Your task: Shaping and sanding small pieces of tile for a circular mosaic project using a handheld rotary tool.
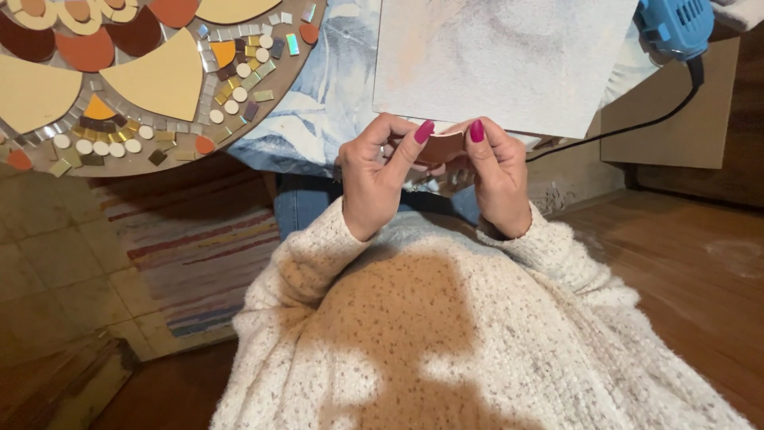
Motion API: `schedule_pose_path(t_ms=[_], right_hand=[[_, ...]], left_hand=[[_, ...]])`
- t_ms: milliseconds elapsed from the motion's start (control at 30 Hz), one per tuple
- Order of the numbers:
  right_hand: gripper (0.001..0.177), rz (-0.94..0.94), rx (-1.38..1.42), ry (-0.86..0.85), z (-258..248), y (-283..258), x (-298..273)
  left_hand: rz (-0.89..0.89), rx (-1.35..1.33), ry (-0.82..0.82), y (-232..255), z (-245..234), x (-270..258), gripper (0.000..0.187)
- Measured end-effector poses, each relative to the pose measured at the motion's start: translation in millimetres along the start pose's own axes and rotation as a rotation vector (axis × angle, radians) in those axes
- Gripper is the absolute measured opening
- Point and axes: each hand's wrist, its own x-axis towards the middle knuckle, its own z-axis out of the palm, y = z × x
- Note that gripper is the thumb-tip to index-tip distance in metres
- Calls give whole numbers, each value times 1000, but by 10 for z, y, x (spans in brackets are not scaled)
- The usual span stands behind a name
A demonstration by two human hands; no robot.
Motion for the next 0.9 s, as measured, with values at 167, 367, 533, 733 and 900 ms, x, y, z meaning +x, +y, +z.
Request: schedule_pose_path(t_ms=[167, 367, 533, 733, 900], right_hand=[[26, -54, -70, -10, -53, 47, -10], [18, -116, -154, -24, 7, -26, 13], [18, -86, -145, 6, 5, -23, -8], [19, -87, -189, 26, -36, -89, -7], [14, -198, -347, -195, -173, -55, 92]], left_hand=[[14, 1, 5, -6, 0, -3, 14], [-48, -87, 1, 87, 44, -42, 24], [-93, -113, -35, 89, -16, -70, 29], [38, -27, -229, 46, -70, -62, 44], [337, 283, -172, -103, -126, -32, 24]])
